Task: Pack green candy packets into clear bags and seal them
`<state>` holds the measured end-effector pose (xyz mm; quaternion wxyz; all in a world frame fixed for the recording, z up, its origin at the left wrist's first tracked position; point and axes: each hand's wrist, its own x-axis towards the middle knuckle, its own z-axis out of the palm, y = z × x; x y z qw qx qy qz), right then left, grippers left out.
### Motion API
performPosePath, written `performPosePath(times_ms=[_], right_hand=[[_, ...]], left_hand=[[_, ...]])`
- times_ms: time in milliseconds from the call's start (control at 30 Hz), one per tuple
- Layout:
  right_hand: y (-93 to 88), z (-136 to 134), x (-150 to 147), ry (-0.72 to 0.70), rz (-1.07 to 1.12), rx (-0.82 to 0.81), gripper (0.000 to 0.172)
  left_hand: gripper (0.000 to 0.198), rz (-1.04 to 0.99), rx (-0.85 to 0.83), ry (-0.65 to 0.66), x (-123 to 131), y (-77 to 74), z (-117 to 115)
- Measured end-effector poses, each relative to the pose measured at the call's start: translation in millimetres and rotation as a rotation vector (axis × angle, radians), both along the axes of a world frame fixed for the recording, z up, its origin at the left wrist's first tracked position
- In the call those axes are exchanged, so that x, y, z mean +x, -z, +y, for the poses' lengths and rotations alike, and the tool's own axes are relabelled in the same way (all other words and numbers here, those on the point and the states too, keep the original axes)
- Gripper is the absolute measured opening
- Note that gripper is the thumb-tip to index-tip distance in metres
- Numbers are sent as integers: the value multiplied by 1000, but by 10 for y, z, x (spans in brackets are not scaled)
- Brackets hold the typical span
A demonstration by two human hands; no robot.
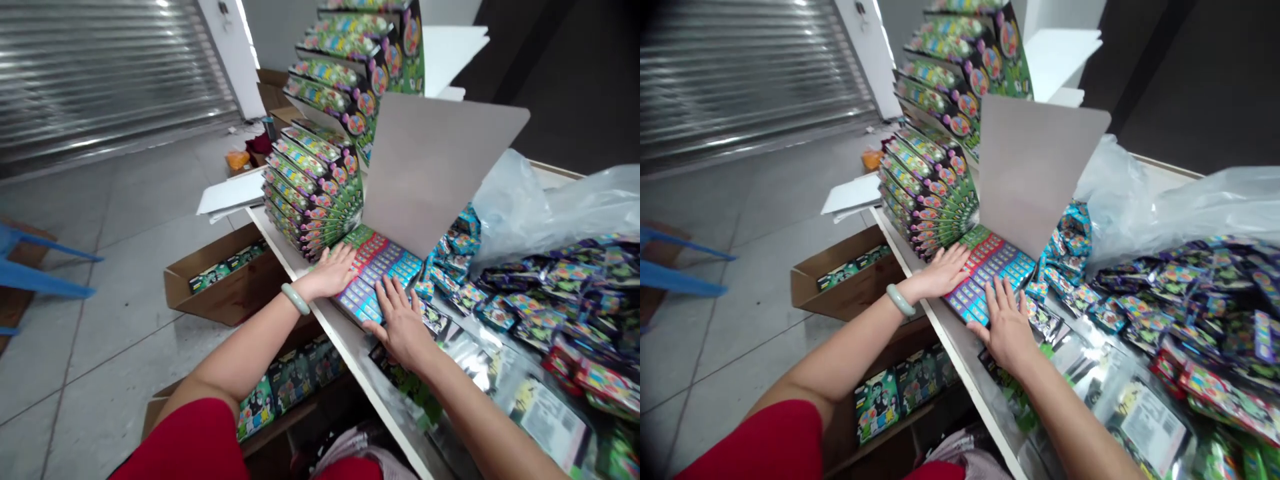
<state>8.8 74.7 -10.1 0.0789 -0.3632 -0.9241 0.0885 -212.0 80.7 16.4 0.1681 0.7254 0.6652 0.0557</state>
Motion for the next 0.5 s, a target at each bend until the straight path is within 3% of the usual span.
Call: performPosePath(times_ms=[167,300,500], right_hand=[[120,-26,11,14,73,99,67],[199,-84,30,-71,116,147,61],[202,-29,216,-128,239,74,53]], left_hand=[[55,-33,14,-8,12,-53,-44],[54,-110,94,-61,25,-24,-73],[42,-262,272,-305,-233,-18,-51]])
